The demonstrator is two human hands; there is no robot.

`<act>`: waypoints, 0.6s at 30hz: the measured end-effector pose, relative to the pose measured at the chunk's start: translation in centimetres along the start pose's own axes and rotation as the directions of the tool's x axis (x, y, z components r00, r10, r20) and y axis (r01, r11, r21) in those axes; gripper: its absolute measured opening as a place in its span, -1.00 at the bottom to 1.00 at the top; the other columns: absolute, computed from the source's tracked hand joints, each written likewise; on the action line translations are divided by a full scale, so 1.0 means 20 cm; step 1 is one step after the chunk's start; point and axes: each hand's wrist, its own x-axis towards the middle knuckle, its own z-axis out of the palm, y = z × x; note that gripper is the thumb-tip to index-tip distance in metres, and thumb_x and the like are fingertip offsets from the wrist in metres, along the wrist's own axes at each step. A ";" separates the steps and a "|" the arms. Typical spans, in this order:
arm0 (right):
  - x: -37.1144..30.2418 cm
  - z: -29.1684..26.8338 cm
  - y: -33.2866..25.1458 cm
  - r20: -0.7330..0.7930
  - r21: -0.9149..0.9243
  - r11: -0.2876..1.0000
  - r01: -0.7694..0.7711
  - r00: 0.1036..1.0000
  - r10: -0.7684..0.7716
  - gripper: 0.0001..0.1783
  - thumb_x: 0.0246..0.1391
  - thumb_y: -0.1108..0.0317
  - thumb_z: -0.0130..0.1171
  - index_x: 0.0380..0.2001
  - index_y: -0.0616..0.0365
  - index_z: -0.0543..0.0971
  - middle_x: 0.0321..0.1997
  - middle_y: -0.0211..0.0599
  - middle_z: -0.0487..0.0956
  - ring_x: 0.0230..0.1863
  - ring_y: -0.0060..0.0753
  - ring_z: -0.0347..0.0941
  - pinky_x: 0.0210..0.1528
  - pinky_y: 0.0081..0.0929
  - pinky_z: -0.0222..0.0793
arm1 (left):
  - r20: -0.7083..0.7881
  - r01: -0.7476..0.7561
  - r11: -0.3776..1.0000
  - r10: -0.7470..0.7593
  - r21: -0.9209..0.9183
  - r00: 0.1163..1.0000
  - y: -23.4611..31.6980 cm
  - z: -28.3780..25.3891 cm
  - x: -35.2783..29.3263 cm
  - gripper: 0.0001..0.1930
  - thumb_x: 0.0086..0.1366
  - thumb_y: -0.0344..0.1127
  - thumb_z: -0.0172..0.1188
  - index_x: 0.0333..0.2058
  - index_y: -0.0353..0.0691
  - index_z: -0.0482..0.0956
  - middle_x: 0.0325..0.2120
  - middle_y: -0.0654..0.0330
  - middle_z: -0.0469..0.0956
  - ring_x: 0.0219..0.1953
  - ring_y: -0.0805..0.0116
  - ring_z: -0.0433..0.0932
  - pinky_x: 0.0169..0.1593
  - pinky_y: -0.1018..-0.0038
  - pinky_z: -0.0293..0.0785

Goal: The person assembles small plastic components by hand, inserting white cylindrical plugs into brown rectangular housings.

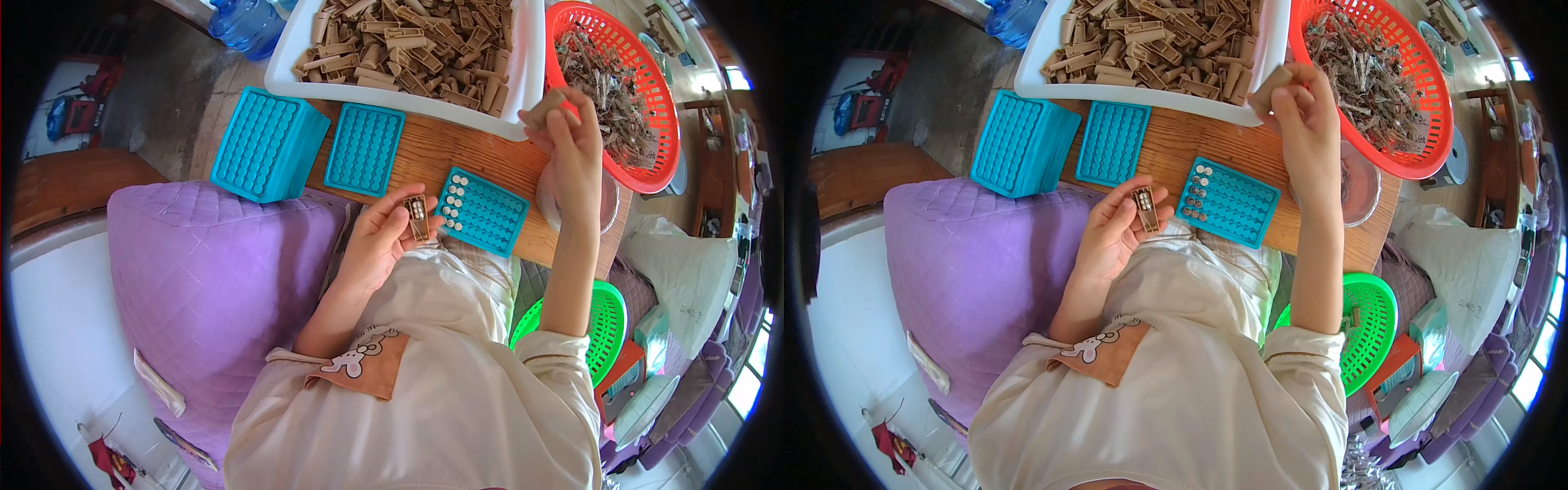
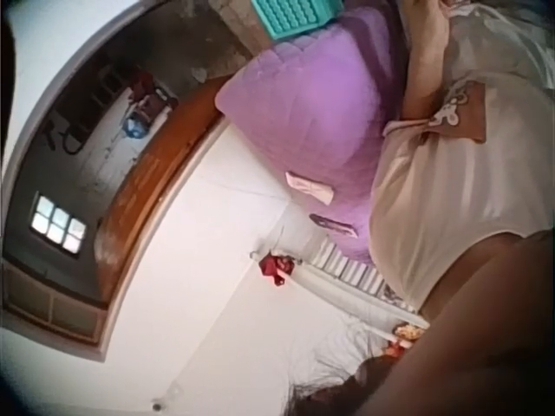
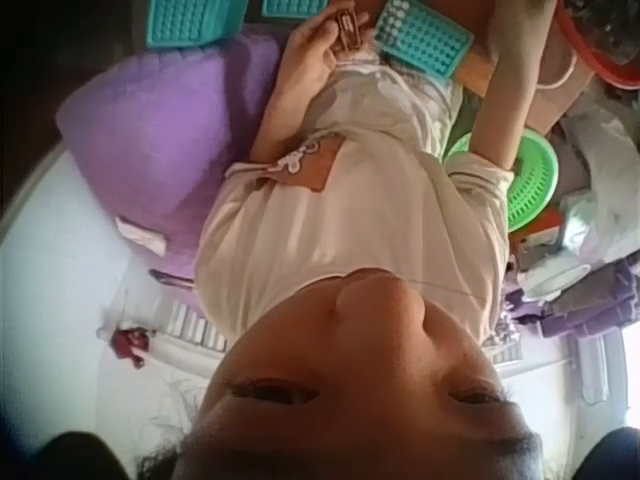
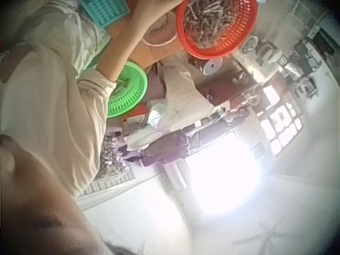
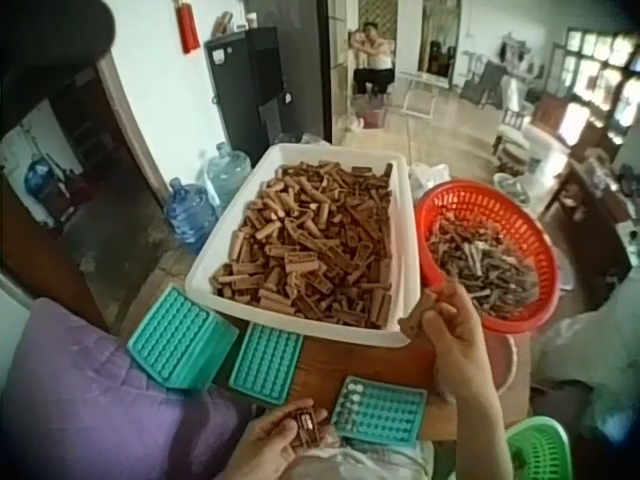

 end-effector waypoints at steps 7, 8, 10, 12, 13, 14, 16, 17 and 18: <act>-0.24 0.04 -0.01 0.027 0.308 0.947 -0.095 0.995 0.091 -0.73 0.01 0.43 -0.11 -0.18 0.21 0.22 -0.39 -0.37 0.38 -0.36 -0.61 0.32 -0.37 -0.69 0.30 | -0.019 -0.156 0.987 0.155 -0.038 0.988 -0.02 0.07 0.03 -0.66 0.18 -0.37 -0.12 -0.06 -0.31 0.19 -0.17 0.01 0.34 -0.13 0.16 0.37 -0.08 0.36 0.34; -0.27 0.05 0.02 0.129 0.503 0.846 -0.179 0.983 0.131 -0.73 0.01 0.41 -0.10 -0.19 0.22 0.24 -0.38 -0.36 0.40 -0.39 -0.62 0.34 -0.41 -0.70 0.31 | -0.003 -0.193 0.981 0.193 -0.024 0.981 -0.03 0.08 0.02 -0.64 0.17 -0.36 -0.10 -0.05 -0.31 0.18 -0.18 0.02 0.35 -0.11 0.15 0.35 -0.06 0.34 0.32; -0.30 0.10 0.01 0.304 0.745 0.569 -0.349 0.936 0.177 -0.52 -0.03 0.40 -0.03 -0.03 0.23 0.13 -0.41 -0.38 0.38 -0.44 -0.62 0.30 -0.45 -0.68 0.31 | 0.012 -0.233 0.972 0.233 -0.013 0.972 -0.03 0.11 0.02 -0.63 0.15 -0.36 -0.07 -0.05 -0.31 0.18 -0.19 0.03 0.35 -0.09 0.14 0.33 -0.04 0.33 0.30; -0.31 0.14 0.04 0.376 0.802 0.420 -0.426 0.905 0.199 -0.56 -0.02 0.40 -0.05 -0.05 0.23 0.16 -0.38 -0.38 0.39 -0.44 -0.61 0.33 -0.47 -0.69 0.33 | 0.057 -0.291 0.957 0.290 0.013 0.955 -0.04 0.14 0.01 -0.60 0.14 -0.35 -0.04 -0.04 -0.30 0.18 -0.20 0.05 0.36 -0.07 0.14 0.31 -0.01 0.32 0.27; -0.32 0.15 0.06 0.448 0.832 0.258 -0.490 0.870 0.206 -0.60 -0.01 0.40 -0.07 -0.07 0.23 0.19 -0.35 -0.38 0.40 -0.45 -0.61 0.36 -0.48 -0.70 0.35 | 0.056 -0.292 0.956 0.290 0.013 0.955 -0.03 0.15 0.01 -0.60 0.14 -0.35 -0.04 -0.04 -0.30 0.18 -0.20 0.05 0.36 -0.07 0.14 0.31 -0.01 0.32 0.27; -0.34 0.15 0.08 0.452 0.844 0.208 -0.495 0.864 0.222 -0.63 -0.02 0.41 -0.05 -0.10 0.22 0.23 -0.33 -0.34 0.39 -0.46 -0.60 0.35 -0.48 -0.70 0.36 | 0.082 -0.305 0.952 0.301 0.038 0.950 -0.03 0.17 0.01 -0.60 0.13 -0.35 -0.03 -0.04 -0.30 0.18 -0.20 0.07 0.36 -0.06 0.14 0.30 0.00 0.32 0.26; -0.37 0.16 0.11 0.455 0.842 0.210 -0.497 0.863 0.219 -0.66 -0.03 0.43 -0.04 -0.13 0.21 0.25 -0.32 -0.32 0.40 -0.43 -0.58 0.37 -0.47 -0.71 0.37 | 0.102 -0.322 0.945 0.315 0.063 0.944 -0.03 0.17 0.00 -0.59 0.12 -0.35 -0.01 -0.04 -0.30 0.18 -0.20 0.09 0.36 -0.06 0.15 0.30 0.01 0.32 0.24; -0.38 0.16 0.12 0.454 0.842 0.215 -0.495 0.865 0.215 -0.69 -0.04 0.44 -0.03 -0.16 0.19 0.27 -0.31 -0.29 0.40 -0.39 -0.56 0.38 -0.46 -0.71 0.37 | 0.119 -0.342 0.936 0.331 0.084 0.936 -0.03 0.17 -0.01 -0.58 0.11 -0.34 0.01 -0.05 -0.30 0.18 -0.20 0.10 0.35 -0.05 0.17 0.29 0.01 0.32 0.24; -0.39 0.16 0.11 0.454 0.842 0.214 -0.496 0.864 0.215 -0.69 -0.04 0.44 -0.03 -0.16 0.19 0.27 -0.31 -0.29 0.40 -0.39 -0.56 0.38 -0.46 -0.71 0.37 | 0.139 -0.361 0.927 0.346 0.104 0.928 -0.03 0.18 -0.01 -0.57 0.10 -0.34 0.03 -0.05 -0.30 0.19 -0.20 0.12 0.34 -0.05 0.18 0.29 0.01 0.32 0.23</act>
